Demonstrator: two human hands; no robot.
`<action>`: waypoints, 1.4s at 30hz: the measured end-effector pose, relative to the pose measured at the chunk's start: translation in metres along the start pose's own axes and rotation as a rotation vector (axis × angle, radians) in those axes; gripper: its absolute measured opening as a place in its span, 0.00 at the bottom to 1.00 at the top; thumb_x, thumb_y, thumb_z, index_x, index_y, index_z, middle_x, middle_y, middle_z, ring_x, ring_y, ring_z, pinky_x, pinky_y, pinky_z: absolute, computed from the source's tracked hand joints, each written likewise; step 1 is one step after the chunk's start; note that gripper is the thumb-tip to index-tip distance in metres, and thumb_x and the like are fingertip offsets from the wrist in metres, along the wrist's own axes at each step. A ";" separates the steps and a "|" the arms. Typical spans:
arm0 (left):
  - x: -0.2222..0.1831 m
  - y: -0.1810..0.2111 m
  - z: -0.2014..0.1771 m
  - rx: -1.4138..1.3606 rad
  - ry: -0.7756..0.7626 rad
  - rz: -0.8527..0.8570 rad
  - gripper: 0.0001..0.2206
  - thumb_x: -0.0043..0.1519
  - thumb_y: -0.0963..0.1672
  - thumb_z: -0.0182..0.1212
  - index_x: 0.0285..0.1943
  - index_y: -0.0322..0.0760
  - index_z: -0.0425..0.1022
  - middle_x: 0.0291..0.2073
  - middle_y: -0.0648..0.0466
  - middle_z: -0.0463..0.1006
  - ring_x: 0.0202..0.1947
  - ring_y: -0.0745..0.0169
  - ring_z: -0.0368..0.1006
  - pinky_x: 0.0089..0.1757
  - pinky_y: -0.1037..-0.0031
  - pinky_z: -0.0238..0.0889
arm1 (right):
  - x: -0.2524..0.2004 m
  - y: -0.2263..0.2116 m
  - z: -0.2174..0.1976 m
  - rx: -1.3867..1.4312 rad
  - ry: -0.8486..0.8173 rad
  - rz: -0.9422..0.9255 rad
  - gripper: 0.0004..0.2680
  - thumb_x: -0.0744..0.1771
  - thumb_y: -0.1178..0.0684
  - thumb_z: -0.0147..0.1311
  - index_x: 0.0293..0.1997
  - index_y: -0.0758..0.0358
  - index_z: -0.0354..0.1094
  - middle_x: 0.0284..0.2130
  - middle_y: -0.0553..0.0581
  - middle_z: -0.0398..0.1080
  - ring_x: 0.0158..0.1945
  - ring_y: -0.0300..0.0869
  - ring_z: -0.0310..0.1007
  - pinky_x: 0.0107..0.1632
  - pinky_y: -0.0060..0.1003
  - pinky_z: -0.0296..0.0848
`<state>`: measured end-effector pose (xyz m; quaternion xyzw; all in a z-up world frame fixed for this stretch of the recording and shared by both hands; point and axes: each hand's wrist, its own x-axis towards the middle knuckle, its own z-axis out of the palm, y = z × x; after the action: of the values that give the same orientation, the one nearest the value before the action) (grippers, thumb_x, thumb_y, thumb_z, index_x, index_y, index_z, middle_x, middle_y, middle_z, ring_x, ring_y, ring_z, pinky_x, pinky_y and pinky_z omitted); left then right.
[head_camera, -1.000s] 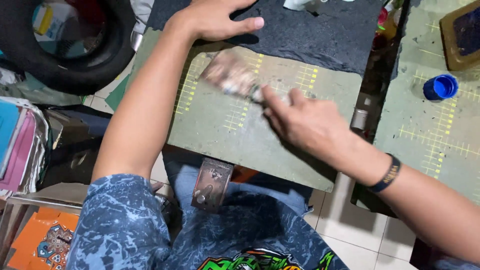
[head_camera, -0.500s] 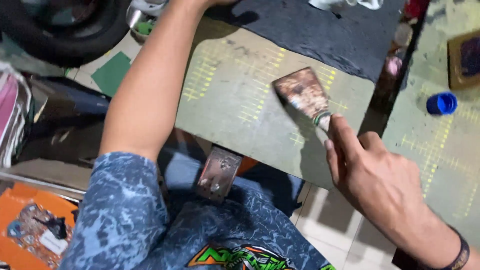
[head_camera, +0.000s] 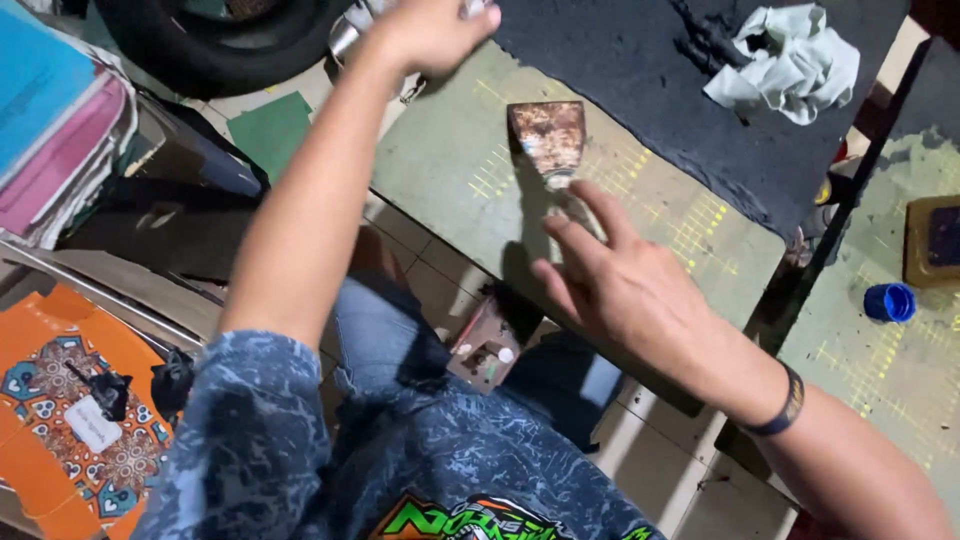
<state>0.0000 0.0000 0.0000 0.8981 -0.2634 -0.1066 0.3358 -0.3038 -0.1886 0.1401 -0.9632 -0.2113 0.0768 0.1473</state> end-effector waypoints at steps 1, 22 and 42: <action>-0.003 -0.004 0.009 -0.009 0.003 0.002 0.25 0.73 0.54 0.48 0.77 0.41 0.61 0.74 0.47 0.62 0.71 0.44 0.59 0.62 0.57 0.52 | 0.007 -0.009 -0.004 0.074 0.047 -0.115 0.22 0.69 0.40 0.45 0.59 0.75 0.61 0.63 0.78 0.55 0.29 0.63 0.79 0.26 0.51 0.87; -0.006 0.004 0.010 -0.215 0.092 -0.007 0.26 0.73 0.54 0.39 0.74 0.40 0.67 0.68 0.46 0.71 0.66 0.48 0.68 0.53 0.68 0.62 | 0.156 0.031 0.063 0.271 0.476 -0.899 0.21 0.65 0.30 0.57 0.26 0.59 0.59 0.16 0.49 0.56 0.19 0.43 0.58 0.31 0.38 0.56; 0.064 -0.042 0.029 0.036 0.049 0.128 0.23 0.73 0.54 0.52 0.69 0.36 0.70 0.62 0.42 0.75 0.57 0.40 0.73 0.46 0.57 0.63 | 0.155 0.038 0.048 0.429 0.542 -0.884 0.14 0.67 0.41 0.48 0.24 0.59 0.63 0.14 0.49 0.57 0.17 0.42 0.61 0.27 0.36 0.59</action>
<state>0.0599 -0.0234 -0.0503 0.8876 -0.3138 -0.0582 0.3321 -0.1603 -0.1430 0.0700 -0.7166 -0.5292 -0.2011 0.4073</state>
